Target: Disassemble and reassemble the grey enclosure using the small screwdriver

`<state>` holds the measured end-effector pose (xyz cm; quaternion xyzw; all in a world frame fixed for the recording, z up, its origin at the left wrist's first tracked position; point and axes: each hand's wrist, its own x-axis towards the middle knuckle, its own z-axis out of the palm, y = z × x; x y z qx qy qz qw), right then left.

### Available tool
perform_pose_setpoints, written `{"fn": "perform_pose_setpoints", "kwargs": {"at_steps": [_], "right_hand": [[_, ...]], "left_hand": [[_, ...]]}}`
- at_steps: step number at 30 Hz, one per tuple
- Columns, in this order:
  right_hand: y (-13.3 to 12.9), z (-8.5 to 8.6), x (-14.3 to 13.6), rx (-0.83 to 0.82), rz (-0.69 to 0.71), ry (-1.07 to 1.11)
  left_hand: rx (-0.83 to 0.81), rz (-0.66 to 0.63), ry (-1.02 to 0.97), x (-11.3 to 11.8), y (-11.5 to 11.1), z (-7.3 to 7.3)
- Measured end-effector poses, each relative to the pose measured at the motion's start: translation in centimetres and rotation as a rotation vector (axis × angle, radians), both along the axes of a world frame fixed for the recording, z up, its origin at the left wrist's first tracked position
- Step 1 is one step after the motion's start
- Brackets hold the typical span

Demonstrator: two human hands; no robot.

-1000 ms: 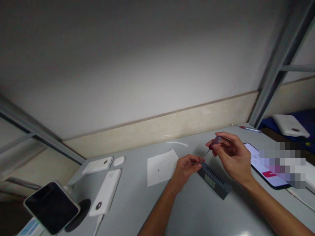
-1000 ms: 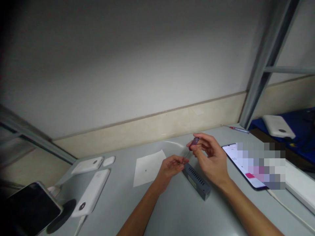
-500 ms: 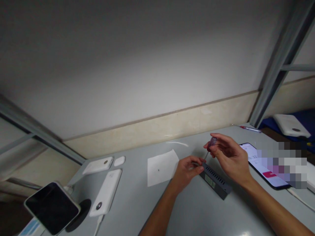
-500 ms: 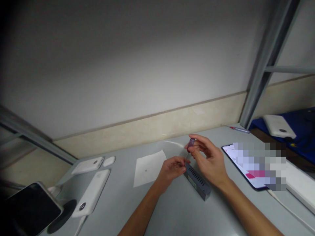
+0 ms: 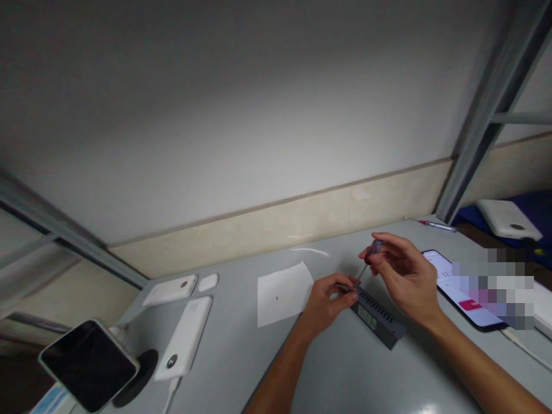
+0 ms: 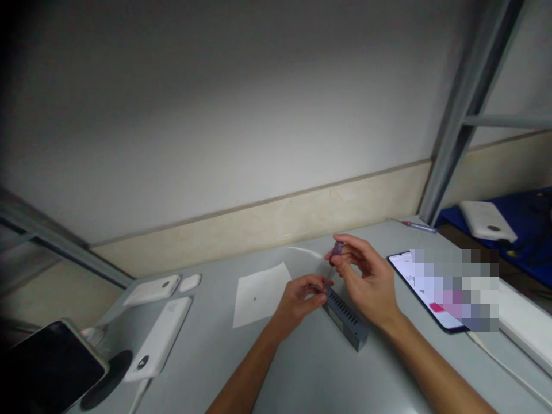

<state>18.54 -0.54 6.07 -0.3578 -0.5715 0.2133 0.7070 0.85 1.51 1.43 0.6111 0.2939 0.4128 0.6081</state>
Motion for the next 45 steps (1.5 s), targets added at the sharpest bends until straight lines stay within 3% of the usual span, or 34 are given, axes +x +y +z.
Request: {"fn": "perform_pose_setpoints", "kwargs": {"at_steps": [31, 45], "right_hand": [[-0.1, 0.1, -0.2, 0.011, 0.022, -0.013], [-0.2, -0.4, -0.2, 0.009, -0.055, -0.131]], "left_hand": [[0.097, 0.046, 0.044, 0.0, -0.1, 0.3], [0.272, 0.094, 0.154, -0.1, -0.9, 1.8]]}}
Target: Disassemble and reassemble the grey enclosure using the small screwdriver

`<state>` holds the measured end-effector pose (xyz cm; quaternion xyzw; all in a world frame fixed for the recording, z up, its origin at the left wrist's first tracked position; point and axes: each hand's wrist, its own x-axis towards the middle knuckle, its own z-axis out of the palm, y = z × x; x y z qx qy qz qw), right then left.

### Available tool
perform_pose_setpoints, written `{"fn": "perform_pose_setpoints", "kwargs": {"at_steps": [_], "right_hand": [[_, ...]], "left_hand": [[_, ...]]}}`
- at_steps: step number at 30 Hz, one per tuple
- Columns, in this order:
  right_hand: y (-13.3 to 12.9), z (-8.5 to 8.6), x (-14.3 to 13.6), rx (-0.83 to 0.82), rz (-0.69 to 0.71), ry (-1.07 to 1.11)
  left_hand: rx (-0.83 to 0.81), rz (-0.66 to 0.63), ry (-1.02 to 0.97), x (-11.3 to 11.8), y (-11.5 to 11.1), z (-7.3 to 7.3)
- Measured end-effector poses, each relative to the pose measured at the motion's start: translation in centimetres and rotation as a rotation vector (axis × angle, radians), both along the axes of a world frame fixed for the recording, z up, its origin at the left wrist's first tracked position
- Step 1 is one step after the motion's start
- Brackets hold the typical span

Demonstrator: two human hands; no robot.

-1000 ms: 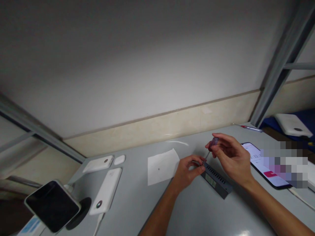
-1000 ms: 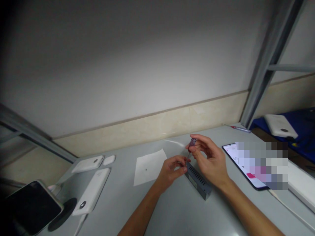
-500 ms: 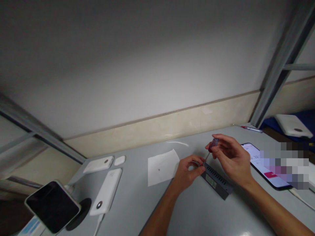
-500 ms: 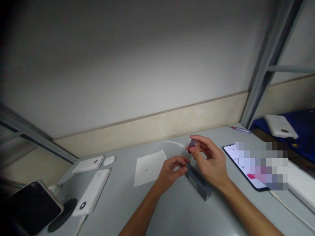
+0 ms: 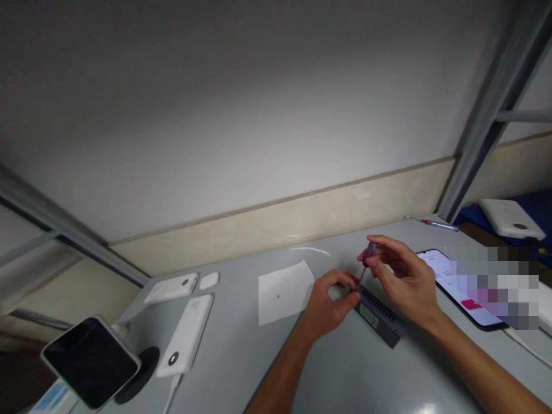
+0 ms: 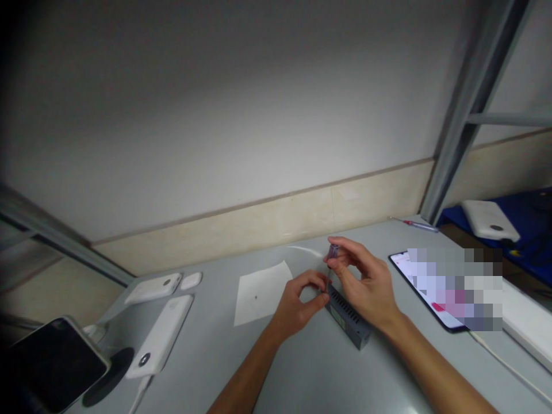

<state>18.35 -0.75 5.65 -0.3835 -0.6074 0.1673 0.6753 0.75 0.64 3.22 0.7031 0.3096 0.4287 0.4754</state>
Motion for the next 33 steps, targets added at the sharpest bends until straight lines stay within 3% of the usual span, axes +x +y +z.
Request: {"fn": "perform_pose_setpoints", "kwargs": {"at_steps": [21, 33], "right_hand": [[0.14, -0.61, 0.12, -0.005, -0.033, -0.079], [0.0, -0.25, 0.2, -0.027, -0.046, -0.127]], "left_hand": [[-0.02, -0.051, -0.03, -0.35, 0.58, -0.69], [-0.013, -0.041, -0.003, -0.29, 0.49, -0.25]]}}
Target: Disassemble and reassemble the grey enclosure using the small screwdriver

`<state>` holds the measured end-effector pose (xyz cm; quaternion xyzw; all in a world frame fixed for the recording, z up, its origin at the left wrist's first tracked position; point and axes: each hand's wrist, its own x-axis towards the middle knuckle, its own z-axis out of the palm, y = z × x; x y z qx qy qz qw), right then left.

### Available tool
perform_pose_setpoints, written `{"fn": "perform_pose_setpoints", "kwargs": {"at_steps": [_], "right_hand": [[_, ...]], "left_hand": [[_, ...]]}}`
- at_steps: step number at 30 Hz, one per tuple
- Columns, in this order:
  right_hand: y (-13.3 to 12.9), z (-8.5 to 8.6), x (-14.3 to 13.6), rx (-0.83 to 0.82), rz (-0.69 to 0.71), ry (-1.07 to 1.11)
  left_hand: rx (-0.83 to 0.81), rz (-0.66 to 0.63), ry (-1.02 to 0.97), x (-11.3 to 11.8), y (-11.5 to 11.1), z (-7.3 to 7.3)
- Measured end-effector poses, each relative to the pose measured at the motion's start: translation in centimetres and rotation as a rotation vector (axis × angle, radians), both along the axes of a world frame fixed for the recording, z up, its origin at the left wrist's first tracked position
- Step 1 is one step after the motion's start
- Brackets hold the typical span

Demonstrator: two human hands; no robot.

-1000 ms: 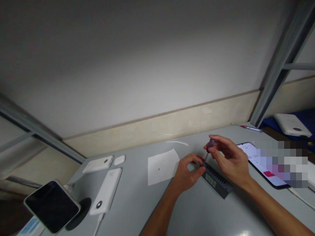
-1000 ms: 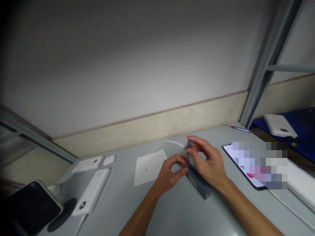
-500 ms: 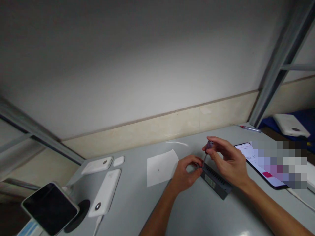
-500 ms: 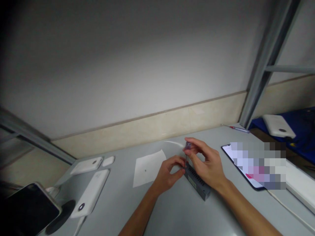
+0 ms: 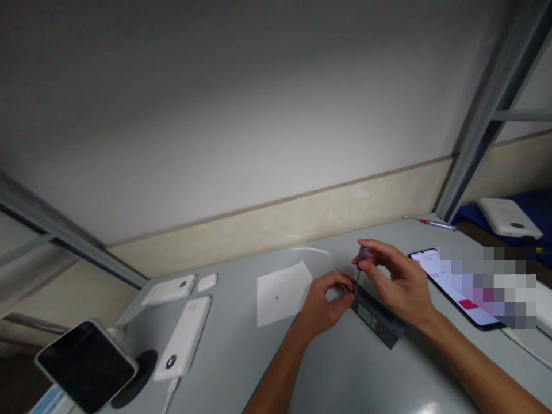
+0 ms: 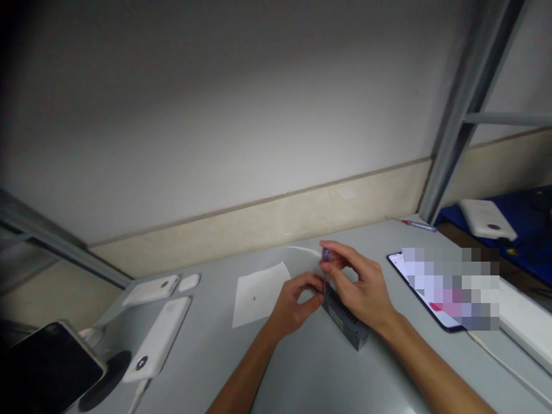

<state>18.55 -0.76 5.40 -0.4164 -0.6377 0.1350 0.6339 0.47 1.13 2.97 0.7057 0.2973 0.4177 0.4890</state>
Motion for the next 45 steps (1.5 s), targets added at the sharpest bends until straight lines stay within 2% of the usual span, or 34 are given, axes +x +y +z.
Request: {"fn": "perform_pose_setpoints", "kwargs": {"at_steps": [21, 28, 38, 45], "right_hand": [[0.0, -0.01, -0.1, 0.027, -0.031, 0.036], [-0.04, 0.13, -0.07, 0.044, -0.003, 0.037], [-0.06, -0.08, -0.01, 0.04, -0.003, 0.069], [0.09, -0.03, 0.05, 0.04, -0.025, 0.016]], "left_hand": [[0.024, 0.015, 0.01, -0.13, 0.11, -0.34], [0.007, 0.024, 0.013, -0.12, 0.03, -0.21], [0.049, 0.062, 0.04, 0.05, -0.03, -0.14], [0.122, 0.077, 0.077, 0.1, -0.18, -0.04]]}}
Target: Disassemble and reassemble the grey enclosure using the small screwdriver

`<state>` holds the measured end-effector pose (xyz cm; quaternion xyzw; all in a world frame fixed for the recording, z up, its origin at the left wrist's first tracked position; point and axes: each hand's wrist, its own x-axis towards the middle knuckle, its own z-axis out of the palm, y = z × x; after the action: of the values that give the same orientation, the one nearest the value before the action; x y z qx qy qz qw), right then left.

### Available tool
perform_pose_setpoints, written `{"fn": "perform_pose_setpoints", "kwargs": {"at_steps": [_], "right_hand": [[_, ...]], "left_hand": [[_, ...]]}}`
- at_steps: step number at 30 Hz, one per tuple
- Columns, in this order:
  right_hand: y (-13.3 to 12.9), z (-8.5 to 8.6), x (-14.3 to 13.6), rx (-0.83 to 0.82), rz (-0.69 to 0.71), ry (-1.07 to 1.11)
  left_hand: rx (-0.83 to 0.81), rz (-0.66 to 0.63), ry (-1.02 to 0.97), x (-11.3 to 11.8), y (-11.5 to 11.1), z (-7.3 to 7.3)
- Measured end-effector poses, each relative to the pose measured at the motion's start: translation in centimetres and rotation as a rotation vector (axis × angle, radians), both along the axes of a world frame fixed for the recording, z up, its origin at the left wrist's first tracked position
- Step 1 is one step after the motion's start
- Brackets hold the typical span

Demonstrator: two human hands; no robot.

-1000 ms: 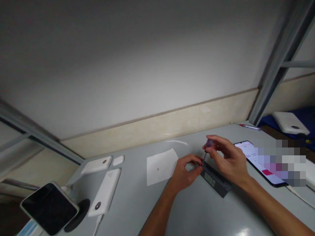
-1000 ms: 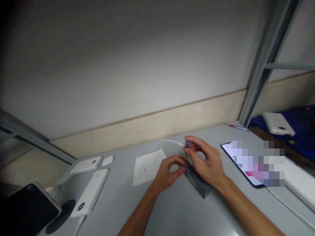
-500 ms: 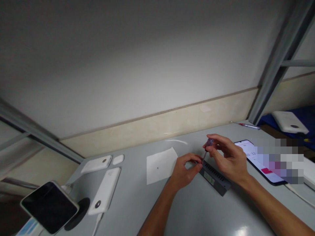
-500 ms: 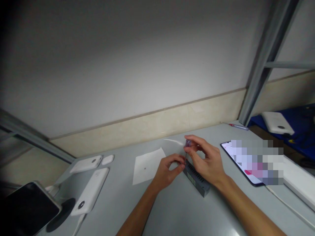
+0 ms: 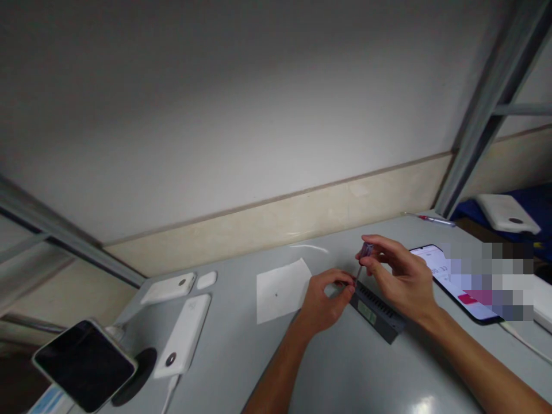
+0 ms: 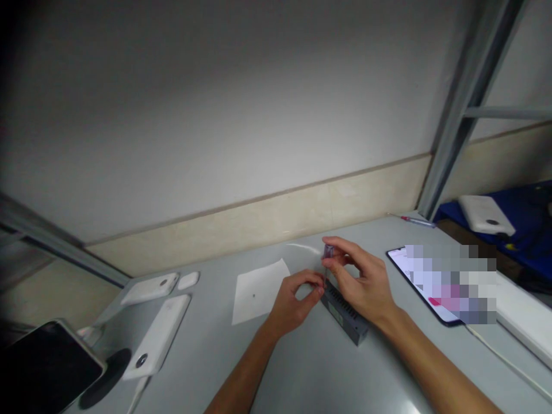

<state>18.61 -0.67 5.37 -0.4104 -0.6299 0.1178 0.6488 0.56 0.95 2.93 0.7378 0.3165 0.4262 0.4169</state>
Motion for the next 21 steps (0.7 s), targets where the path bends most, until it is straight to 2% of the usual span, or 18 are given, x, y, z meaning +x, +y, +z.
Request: {"fn": "perform_pose_setpoints", "kwargs": {"at_steps": [4, 8, 17, 21], "right_hand": [[-0.1, 0.1, 0.1, -0.04, 0.071, 0.001], [-0.1, 0.5, -0.1, -0.102, 0.169, 0.095], [-0.1, 0.8, -0.2, -0.133, 0.214, 0.179], [-0.3, 1.2, -0.5, -0.164, 0.3, 0.264]], "left_hand": [[0.019, 0.007, 0.006, 0.0, 0.0, -0.2], [-0.005, -0.003, -0.02, 0.0, 0.0, -0.4], [-0.027, 0.009, -0.021, 0.2, -0.1, -0.4], [-0.015, 0.002, -0.031, 0.2, 0.0, -0.6]]}}
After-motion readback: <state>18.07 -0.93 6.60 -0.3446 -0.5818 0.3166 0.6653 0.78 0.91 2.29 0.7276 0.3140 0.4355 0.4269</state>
